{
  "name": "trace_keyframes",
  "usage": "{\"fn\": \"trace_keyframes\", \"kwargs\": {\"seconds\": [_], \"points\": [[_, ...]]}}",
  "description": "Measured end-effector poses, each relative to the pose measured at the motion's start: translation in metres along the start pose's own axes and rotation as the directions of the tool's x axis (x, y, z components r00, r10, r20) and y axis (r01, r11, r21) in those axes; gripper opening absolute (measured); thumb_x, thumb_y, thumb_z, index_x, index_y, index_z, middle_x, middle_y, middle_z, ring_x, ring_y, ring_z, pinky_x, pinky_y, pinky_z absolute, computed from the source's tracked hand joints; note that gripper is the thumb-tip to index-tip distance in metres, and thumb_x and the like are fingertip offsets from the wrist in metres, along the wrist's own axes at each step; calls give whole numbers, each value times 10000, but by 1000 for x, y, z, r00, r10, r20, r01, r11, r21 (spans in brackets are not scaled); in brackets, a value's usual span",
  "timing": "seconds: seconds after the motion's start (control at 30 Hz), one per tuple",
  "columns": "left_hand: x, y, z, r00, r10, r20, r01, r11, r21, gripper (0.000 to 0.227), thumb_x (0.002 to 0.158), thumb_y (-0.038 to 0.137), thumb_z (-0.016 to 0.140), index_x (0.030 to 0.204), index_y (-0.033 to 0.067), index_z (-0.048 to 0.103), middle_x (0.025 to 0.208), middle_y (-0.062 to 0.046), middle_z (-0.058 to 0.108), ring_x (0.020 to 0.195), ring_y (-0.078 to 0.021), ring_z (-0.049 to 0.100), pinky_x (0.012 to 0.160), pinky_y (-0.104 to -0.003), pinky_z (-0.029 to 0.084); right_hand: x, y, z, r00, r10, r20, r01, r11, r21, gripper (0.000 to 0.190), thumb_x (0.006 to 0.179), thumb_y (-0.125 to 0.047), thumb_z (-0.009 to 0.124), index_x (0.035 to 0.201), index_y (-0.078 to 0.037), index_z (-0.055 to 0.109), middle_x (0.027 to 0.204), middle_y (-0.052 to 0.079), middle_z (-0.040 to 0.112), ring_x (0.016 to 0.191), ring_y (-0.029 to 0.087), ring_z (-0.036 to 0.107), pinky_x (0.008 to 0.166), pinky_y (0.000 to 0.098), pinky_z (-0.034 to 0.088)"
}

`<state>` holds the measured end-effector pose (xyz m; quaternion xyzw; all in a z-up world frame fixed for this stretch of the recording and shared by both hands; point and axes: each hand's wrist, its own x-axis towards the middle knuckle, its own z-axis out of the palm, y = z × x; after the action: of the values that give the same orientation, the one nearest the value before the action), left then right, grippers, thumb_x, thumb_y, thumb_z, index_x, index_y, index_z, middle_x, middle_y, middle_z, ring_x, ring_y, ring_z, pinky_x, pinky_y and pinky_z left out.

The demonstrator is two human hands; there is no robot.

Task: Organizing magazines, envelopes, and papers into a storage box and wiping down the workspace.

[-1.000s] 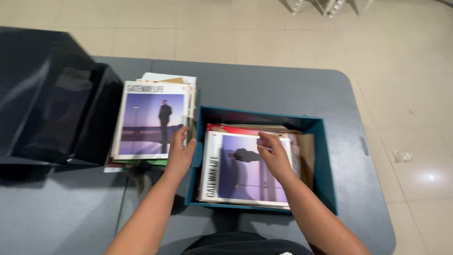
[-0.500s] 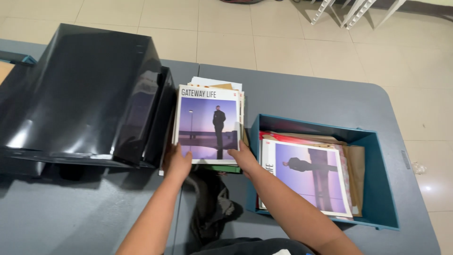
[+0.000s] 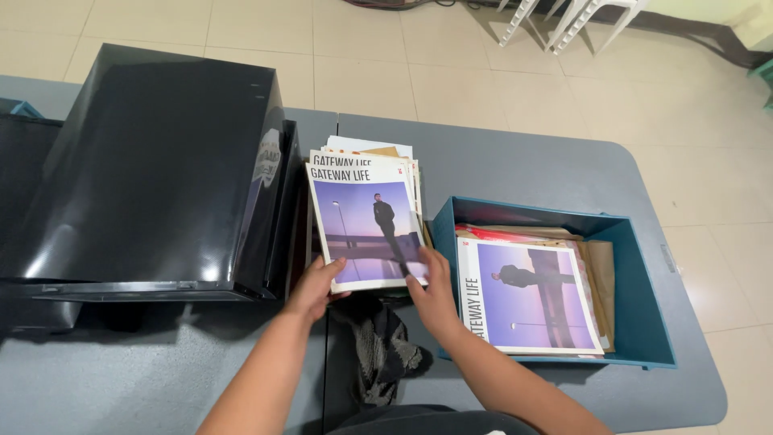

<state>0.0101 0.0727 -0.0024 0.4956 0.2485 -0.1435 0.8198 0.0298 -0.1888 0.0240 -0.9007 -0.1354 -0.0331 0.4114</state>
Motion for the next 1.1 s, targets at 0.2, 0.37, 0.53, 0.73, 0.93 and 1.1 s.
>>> {"fn": "trace_keyframes", "kwargs": {"seconds": [0.2,0.37,0.53,0.73,0.93,1.1], "points": [[-52,15,61,979,200,29,-183,941,-286,432,939,290,662,1331,135,566,1140,-58,693,939,-194,679,682,-358,591,-43,-70,-44,768,448,458,-637,457,621,455,1021,-271,614,1381,2,559,1312,158,559,1147,244,593,918,411,494],[-97,-19,114,919,350,183,-299,919,-256,488,961,201,676,1411,116,508,1288,-64,669,1159,-167,645,936,-331,570,-18,-80,-70,780,427,457,-532,70,844,455,937,-224,625,1360,-72,552,1278,100,643,1159,263,642,965,434,514],[-87,-27,95,741,21,671,-18,1000,-11,440,1006,196,634,1404,29,553,1295,-129,666,1206,-218,654,980,-398,576,6,-69,-148,913,316,258,-330,199,923,552,870,-119,689,1386,-19,521,1234,125,659,1133,281,654,987,459,537],[-103,33,131,996,27,87,25,838,-545,436,1019,375,447,1305,101,629,1215,-141,721,1048,-294,696,846,-416,594,1,-8,-262,904,299,305,-402,355,844,637,795,-125,729,1384,36,546,1190,197,688,1055,332,690,900,457,584],[-27,-38,217,967,112,229,-106,994,-41,399,1050,268,441,1395,82,517,1185,-127,683,1021,-261,674,837,-428,536,0,106,-348,894,410,179,-393,528,753,533,898,-108,646,1413,-26,536,1230,138,666,1112,242,665,926,418,565],[11,-79,320,963,269,-30,-265,959,104,454,1016,135,457,1464,66,456,1287,-73,647,1139,-183,621,984,-332,463,1,223,-357,860,508,44,-475,768,429,472,984,-122,583,1443,-31,521,1288,135,672,1194,218,633,1007,363,492]]}}
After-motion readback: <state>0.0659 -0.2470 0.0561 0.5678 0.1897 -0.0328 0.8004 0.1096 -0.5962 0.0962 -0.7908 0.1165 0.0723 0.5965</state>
